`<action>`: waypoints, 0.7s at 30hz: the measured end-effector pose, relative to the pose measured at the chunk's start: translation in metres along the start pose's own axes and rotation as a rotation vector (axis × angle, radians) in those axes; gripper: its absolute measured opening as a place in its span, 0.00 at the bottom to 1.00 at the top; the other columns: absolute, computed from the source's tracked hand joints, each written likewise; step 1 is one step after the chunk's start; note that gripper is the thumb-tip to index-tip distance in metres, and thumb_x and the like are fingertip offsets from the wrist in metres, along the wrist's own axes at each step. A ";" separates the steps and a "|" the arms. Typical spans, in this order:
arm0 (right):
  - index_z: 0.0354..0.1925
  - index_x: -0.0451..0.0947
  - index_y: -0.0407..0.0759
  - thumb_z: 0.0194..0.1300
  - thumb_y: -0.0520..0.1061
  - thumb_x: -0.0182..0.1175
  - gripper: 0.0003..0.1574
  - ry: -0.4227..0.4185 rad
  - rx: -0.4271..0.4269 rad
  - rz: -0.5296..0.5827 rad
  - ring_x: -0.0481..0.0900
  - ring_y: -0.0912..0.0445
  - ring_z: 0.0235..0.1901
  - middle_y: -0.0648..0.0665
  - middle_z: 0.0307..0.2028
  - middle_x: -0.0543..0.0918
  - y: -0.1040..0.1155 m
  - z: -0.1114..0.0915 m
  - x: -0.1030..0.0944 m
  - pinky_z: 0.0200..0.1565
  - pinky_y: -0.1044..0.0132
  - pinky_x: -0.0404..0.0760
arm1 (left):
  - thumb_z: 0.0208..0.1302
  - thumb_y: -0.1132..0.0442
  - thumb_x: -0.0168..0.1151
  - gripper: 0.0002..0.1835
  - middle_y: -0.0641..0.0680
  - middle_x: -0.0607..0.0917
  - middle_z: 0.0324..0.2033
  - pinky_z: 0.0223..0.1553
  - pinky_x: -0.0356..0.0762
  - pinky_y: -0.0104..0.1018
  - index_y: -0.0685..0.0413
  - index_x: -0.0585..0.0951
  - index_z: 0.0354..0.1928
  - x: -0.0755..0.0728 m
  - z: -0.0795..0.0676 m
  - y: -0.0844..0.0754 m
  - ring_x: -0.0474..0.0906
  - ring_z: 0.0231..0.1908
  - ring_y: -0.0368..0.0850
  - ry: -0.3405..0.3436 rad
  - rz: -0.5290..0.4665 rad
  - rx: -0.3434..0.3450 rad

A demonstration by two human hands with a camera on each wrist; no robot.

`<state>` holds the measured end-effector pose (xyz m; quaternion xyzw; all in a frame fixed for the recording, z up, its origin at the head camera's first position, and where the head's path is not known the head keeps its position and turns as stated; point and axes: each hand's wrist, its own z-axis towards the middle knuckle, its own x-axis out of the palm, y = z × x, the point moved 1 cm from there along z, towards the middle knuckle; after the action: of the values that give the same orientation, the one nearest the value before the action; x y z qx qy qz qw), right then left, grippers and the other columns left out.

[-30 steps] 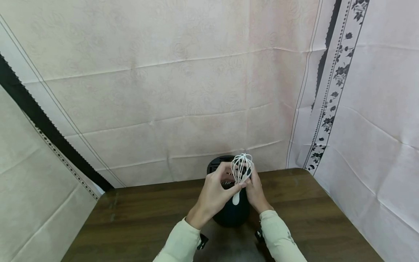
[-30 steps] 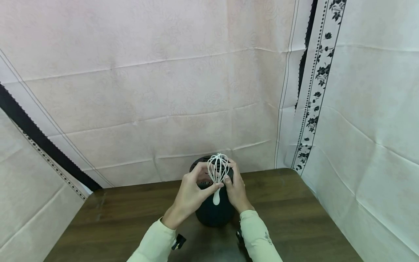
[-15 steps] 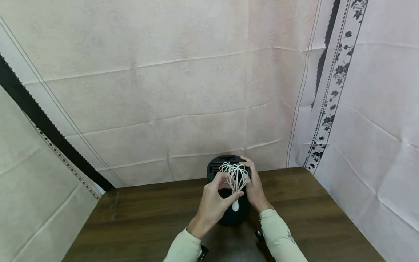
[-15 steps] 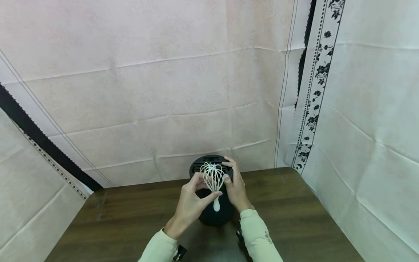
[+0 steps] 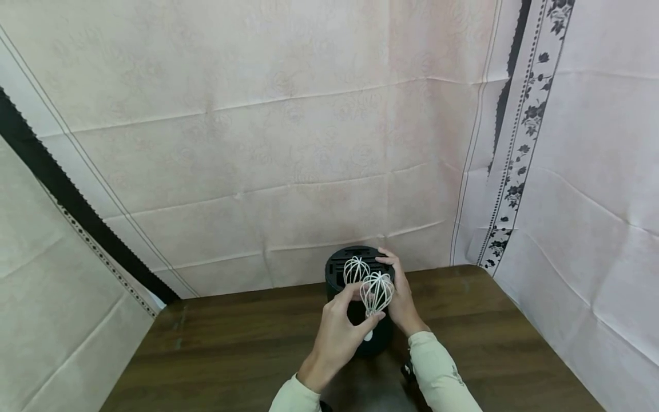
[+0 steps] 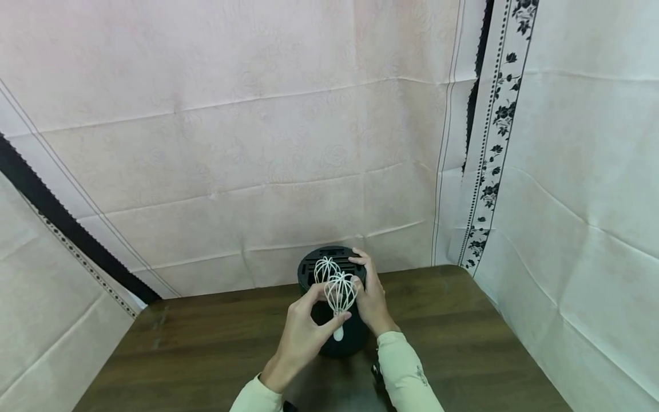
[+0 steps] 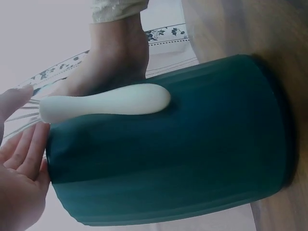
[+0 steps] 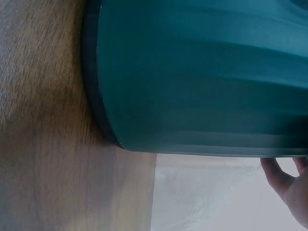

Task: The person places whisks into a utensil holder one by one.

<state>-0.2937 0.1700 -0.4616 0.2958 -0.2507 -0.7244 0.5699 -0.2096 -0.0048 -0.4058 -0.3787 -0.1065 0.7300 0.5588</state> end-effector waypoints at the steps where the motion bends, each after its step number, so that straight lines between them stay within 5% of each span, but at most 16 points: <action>1: 0.68 0.69 0.42 0.85 0.63 0.45 0.31 0.003 -0.005 -0.002 0.57 0.43 0.79 0.36 0.77 0.64 -0.001 0.000 0.000 0.75 0.30 0.52 | 0.58 0.61 0.82 0.29 0.49 0.88 0.51 0.57 0.83 0.46 0.53 0.81 0.60 0.000 -0.002 -0.001 0.84 0.51 0.40 0.003 0.004 -0.008; 8: 0.69 0.69 0.44 0.83 0.65 0.45 0.33 -0.001 0.015 0.001 0.55 0.42 0.79 0.44 0.78 0.64 -0.003 -0.003 -0.002 0.73 0.25 0.48 | 0.59 0.62 0.82 0.31 0.49 0.87 0.51 0.57 0.83 0.50 0.53 0.80 0.64 0.000 -0.007 -0.003 0.84 0.52 0.42 -0.031 0.020 -0.053; 15: 0.69 0.69 0.44 0.80 0.63 0.45 0.33 -0.010 0.028 -0.006 0.56 0.42 0.79 0.45 0.77 0.65 0.000 -0.003 -0.001 0.73 0.27 0.48 | 0.59 0.60 0.81 0.35 0.43 0.87 0.43 0.57 0.80 0.53 0.51 0.76 0.67 -0.004 -0.014 -0.005 0.84 0.48 0.40 -0.107 0.094 -0.174; 21: 0.69 0.69 0.44 0.80 0.61 0.45 0.32 -0.008 0.024 -0.012 0.57 0.43 0.79 0.46 0.78 0.64 0.001 0.000 -0.001 0.72 0.30 0.53 | 0.61 0.63 0.79 0.33 0.45 0.88 0.45 0.44 0.87 0.36 0.49 0.75 0.66 -0.006 -0.018 -0.006 0.86 0.42 0.40 -0.106 0.028 -0.297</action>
<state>-0.2929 0.1706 -0.4614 0.3012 -0.2597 -0.7259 0.5611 -0.1930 -0.0127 -0.4124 -0.4195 -0.2372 0.7329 0.4802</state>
